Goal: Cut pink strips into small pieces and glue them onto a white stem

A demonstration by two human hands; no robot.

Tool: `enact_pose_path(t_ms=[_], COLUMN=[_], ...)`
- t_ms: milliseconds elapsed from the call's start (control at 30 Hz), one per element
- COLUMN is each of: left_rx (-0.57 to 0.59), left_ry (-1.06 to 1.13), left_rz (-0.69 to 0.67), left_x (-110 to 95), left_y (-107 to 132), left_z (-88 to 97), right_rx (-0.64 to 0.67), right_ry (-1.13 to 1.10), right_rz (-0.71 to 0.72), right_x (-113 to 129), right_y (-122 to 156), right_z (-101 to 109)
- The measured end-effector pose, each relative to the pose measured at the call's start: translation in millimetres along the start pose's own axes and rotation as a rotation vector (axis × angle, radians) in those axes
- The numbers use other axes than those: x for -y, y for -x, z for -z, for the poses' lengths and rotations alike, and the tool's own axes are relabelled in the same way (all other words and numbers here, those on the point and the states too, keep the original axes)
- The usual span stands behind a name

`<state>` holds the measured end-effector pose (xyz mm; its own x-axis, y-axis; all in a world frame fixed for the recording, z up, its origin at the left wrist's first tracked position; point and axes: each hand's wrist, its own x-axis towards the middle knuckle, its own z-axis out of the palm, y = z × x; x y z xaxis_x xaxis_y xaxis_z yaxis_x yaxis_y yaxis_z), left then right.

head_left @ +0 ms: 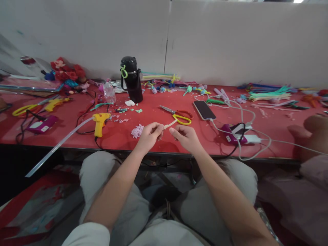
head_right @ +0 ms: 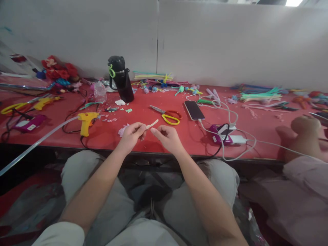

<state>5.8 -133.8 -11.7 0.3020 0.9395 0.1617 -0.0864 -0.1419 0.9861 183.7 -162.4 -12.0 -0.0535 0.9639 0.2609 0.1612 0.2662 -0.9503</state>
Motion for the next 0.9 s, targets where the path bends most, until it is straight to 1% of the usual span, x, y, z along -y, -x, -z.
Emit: enact_pose_path(t_ms=[67, 133, 167, 267, 300, 333, 367, 500, 600, 733, 900], left_rx=[-0.018, -0.024, -0.030, -0.072, -0.087, -0.099, -0.107, -0.114, -0.118, -0.141, -0.164], left_ry=[-0.031, -0.060, -0.075, -0.103, -0.106, -0.109, -0.113, -0.116, -0.079, -0.037, -0.140], left_rz=[-0.013, -0.016, -0.018, -0.017, -0.016, -0.017, -0.022, -0.042, -0.045, -0.053, -0.105], left_x=[0.0, -0.5, -0.8, -0.6, -0.1, 0.5, 1.3, 3.2, 3.2, 4.3, 2.9], left_y=[0.2, 0.8, 1.1, 1.7, 1.6, 1.5, 1.3, 0.4, 0.0, -0.8, 0.4], left_z=[0.4, -0.2, -0.7, -1.1, -0.9, -0.5, 0.0, 0.9, -0.2, -2.3, -3.7], right_rx=[0.005, -0.031, -0.073, -0.255, -0.290, -0.295, -0.275, -0.119, -0.049, -0.042, -0.065], right_ry=[-0.019, -0.055, -0.074, -0.117, -0.118, -0.107, -0.083, 0.047, 0.053, 0.036, 0.033], right_rz=[0.021, 0.048, 0.060, 0.092, 0.096, 0.094, 0.088, 0.057, 0.030, 0.016, 0.016], right_x=[-0.9, -2.2, -2.9, -4.3, -4.5, -4.9, -5.5, -12.5, -19.1, -20.2, -15.5], right_y=[-0.6, -1.6, -2.1, -3.0, -3.0, -2.9, -2.8, -3.1, -4.3, -3.9, 1.6], right_z=[-0.8, -1.2, -1.1, 0.6, 1.4, 2.1, 2.6, 1.0, -2.8, -8.1, -15.5])
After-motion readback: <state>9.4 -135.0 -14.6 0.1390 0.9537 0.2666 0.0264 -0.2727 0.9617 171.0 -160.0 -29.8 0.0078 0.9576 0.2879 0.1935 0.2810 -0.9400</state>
